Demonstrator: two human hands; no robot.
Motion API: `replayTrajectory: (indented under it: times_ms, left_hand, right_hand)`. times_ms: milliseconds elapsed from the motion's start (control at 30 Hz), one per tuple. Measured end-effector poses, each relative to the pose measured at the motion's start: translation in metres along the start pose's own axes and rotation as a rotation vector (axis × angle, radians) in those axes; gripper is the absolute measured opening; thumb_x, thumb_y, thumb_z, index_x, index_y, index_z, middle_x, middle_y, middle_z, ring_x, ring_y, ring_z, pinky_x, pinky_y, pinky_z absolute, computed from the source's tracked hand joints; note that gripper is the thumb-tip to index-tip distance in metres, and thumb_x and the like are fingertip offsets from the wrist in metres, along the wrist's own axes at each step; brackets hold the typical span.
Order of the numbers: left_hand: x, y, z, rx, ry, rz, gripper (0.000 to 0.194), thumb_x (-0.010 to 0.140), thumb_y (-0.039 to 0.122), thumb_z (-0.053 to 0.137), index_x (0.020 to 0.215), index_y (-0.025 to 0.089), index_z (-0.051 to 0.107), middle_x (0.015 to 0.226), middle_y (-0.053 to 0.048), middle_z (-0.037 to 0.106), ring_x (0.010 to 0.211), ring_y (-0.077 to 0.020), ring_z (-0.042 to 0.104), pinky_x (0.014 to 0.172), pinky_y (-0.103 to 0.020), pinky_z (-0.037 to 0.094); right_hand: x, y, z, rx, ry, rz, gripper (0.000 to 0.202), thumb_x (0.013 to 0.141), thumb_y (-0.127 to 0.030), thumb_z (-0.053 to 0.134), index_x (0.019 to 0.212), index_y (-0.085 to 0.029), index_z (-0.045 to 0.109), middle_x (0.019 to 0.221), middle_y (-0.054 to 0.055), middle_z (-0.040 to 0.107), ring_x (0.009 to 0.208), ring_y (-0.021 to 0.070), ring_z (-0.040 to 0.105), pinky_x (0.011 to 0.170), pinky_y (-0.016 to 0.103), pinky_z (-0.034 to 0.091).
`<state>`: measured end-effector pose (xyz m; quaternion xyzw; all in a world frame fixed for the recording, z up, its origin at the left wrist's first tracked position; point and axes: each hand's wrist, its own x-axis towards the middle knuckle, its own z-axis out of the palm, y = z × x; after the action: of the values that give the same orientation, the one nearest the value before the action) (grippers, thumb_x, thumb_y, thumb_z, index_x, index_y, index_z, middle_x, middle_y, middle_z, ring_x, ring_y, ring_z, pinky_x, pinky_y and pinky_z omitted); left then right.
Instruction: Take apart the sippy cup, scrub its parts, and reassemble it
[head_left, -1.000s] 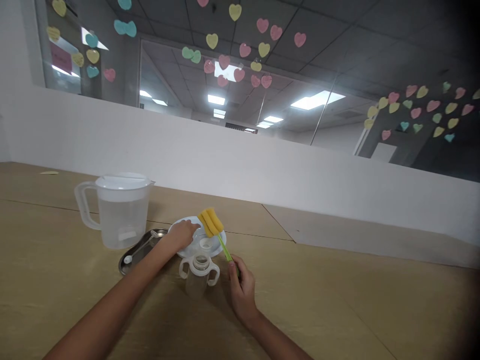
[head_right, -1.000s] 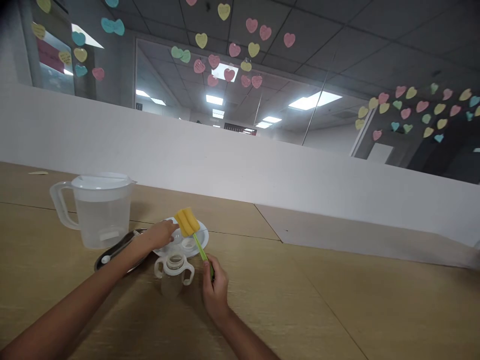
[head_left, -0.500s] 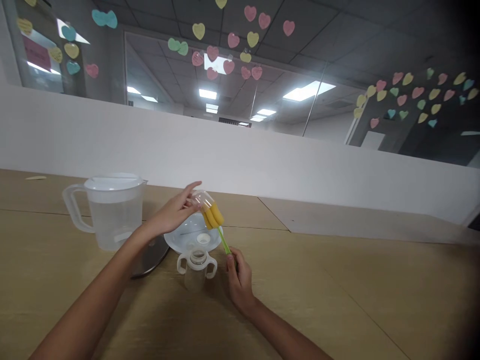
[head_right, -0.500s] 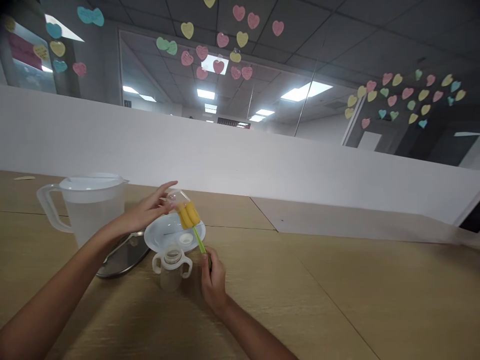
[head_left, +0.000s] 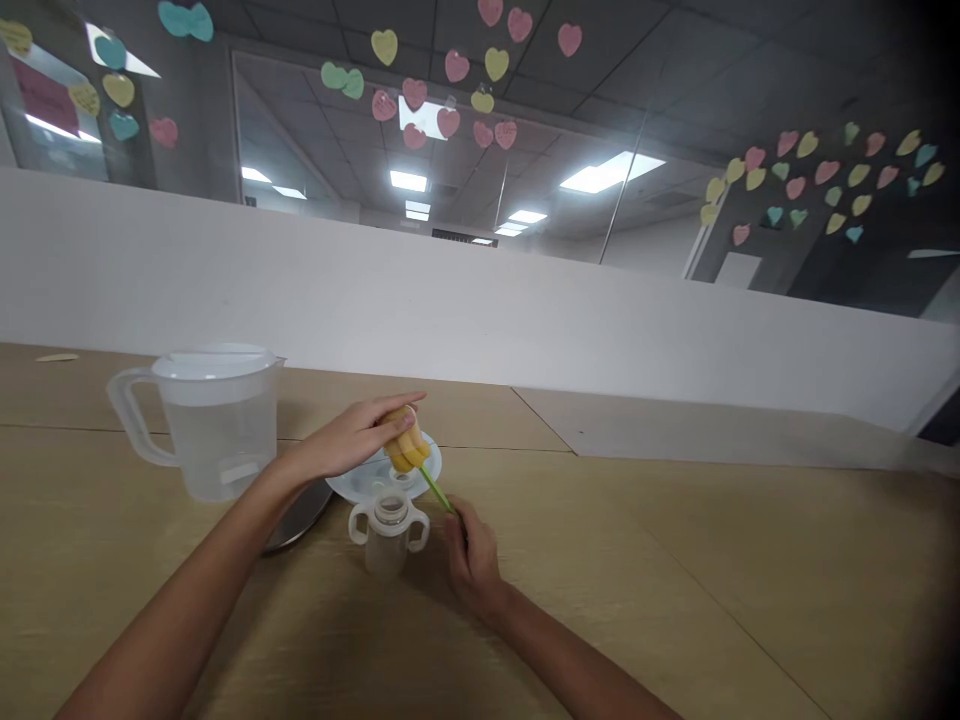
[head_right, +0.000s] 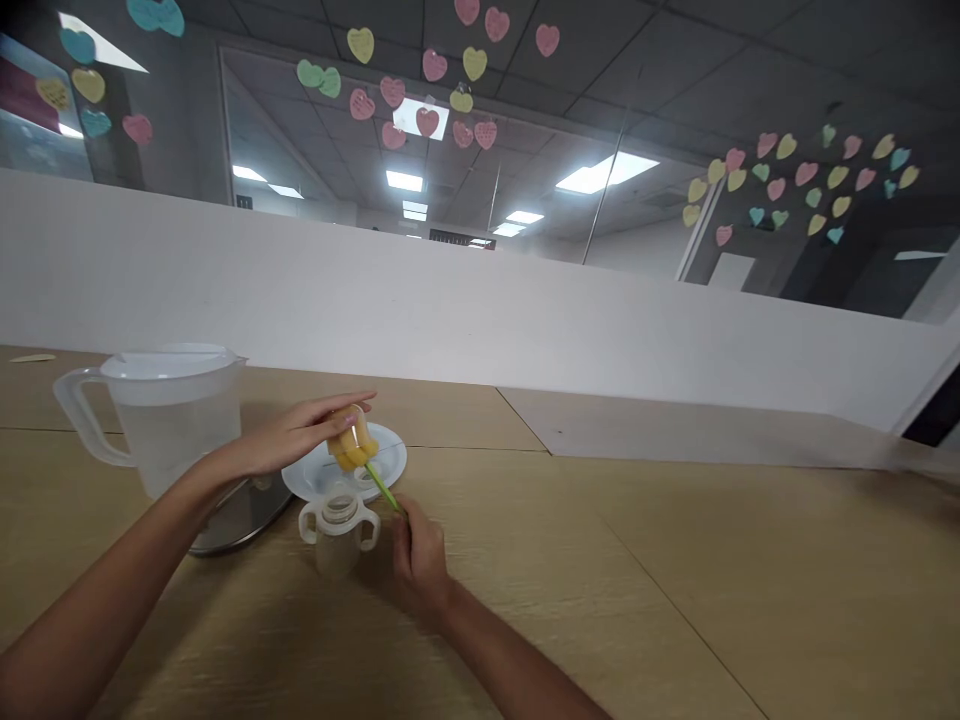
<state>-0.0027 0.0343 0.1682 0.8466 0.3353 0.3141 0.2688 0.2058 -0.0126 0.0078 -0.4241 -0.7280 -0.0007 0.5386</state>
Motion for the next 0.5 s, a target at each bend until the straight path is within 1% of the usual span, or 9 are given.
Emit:
replayTrajectory:
  times_ms: [100, 167, 233, 300, 367, 433, 467, 500]
  left_hand:
    - [-0.003, 0.004, -0.002, -0.027, -0.087, 0.018, 0.058, 0.086, 0.051, 0.043, 0.139, 0.026, 0.035, 0.142, -0.001, 0.041, 0.125, -0.0207, 0.043, 0.101, -0.028, 0.038]
    - [-0.004, 0.005, -0.004, -0.079, -0.149, 0.004, 0.062, 0.085, 0.047, 0.047, 0.141, 0.026, 0.031, 0.137, -0.003, 0.047, 0.119, -0.0209, 0.048, 0.096, -0.029, 0.041]
    - [-0.005, 0.004, -0.005, -0.113, -0.168, 0.006, 0.064, 0.083, 0.046, 0.050, 0.141, 0.026, 0.031, 0.128, -0.004, 0.054, 0.111, -0.0206, 0.054, 0.092, -0.029, 0.044]
    - [-0.003, 0.003, -0.004, -0.079, -0.119, 0.022, 0.063, 0.081, 0.047, 0.053, 0.138, 0.026, 0.037, 0.122, -0.003, 0.058, 0.104, -0.0198, 0.056, 0.088, -0.029, 0.044]
    - [0.000, 0.002, -0.002, 0.064, -0.011, 0.004, 0.058, 0.078, 0.052, 0.054, 0.130, 0.025, 0.049, 0.114, -0.003, 0.063, 0.095, -0.0195, 0.059, 0.081, -0.027, 0.045]
    - [0.003, 0.002, 0.002, 0.294, 0.110, -0.063, 0.052, 0.078, 0.060, 0.048, 0.108, 0.021, 0.064, 0.093, -0.004, 0.068, 0.080, -0.0196, 0.060, 0.070, -0.027, 0.043]
    - [0.005, 0.003, 0.003, 0.402, 0.156, -0.106, 0.055, 0.079, 0.065, 0.043, 0.093, 0.018, 0.069, 0.080, -0.005, 0.067, 0.072, -0.0192, 0.059, 0.064, -0.027, 0.041]
    - [0.006, 0.004, 0.004, 0.485, 0.190, -0.149, 0.060, 0.080, 0.068, 0.036, 0.080, 0.017, 0.069, 0.068, -0.005, 0.065, 0.065, -0.0187, 0.058, 0.060, -0.027, 0.038]
  right_hand:
    - [0.001, -0.003, 0.000, 0.060, 0.059, 0.095, 0.030, 0.096, -0.032, 0.032, 0.096, -0.015, 0.057, 0.073, 0.003, 0.059, 0.061, 0.0131, 0.053, 0.058, 0.023, 0.043]
    - [0.001, -0.004, 0.001, 0.102, 0.071, 0.120, 0.030, 0.096, -0.033, 0.033, 0.095, -0.016, 0.057, 0.069, 0.001, 0.056, 0.059, 0.0126, 0.050, 0.057, 0.022, 0.042]
    - [0.001, -0.004, 0.001, 0.122, 0.084, 0.124, 0.030, 0.095, -0.034, 0.033, 0.094, -0.016, 0.057, 0.068, 0.001, 0.054, 0.059, 0.0123, 0.049, 0.056, 0.022, 0.041]
    - [0.001, -0.003, 0.001, 0.122, 0.093, 0.124, 0.029, 0.095, -0.034, 0.033, 0.095, -0.016, 0.056, 0.069, 0.001, 0.054, 0.059, 0.0122, 0.049, 0.056, 0.021, 0.041]
    - [0.001, -0.002, 0.001, 0.113, 0.084, 0.125, 0.029, 0.095, -0.033, 0.033, 0.097, -0.016, 0.057, 0.069, 0.001, 0.055, 0.058, 0.0123, 0.049, 0.055, 0.022, 0.041]
    - [0.000, -0.002, 0.001, 0.104, 0.063, 0.119, 0.029, 0.095, -0.032, 0.033, 0.098, -0.016, 0.057, 0.070, 0.001, 0.056, 0.059, 0.0126, 0.050, 0.056, 0.022, 0.040]
    - [0.000, -0.003, 0.002, 0.103, 0.053, 0.114, 0.030, 0.095, -0.032, 0.033, 0.098, -0.016, 0.057, 0.071, 0.001, 0.057, 0.060, 0.0128, 0.051, 0.057, 0.022, 0.041]
    - [0.000, -0.004, 0.002, 0.105, 0.045, 0.112, 0.030, 0.095, -0.032, 0.033, 0.098, -0.016, 0.057, 0.071, 0.002, 0.057, 0.061, 0.0130, 0.051, 0.057, 0.022, 0.040]
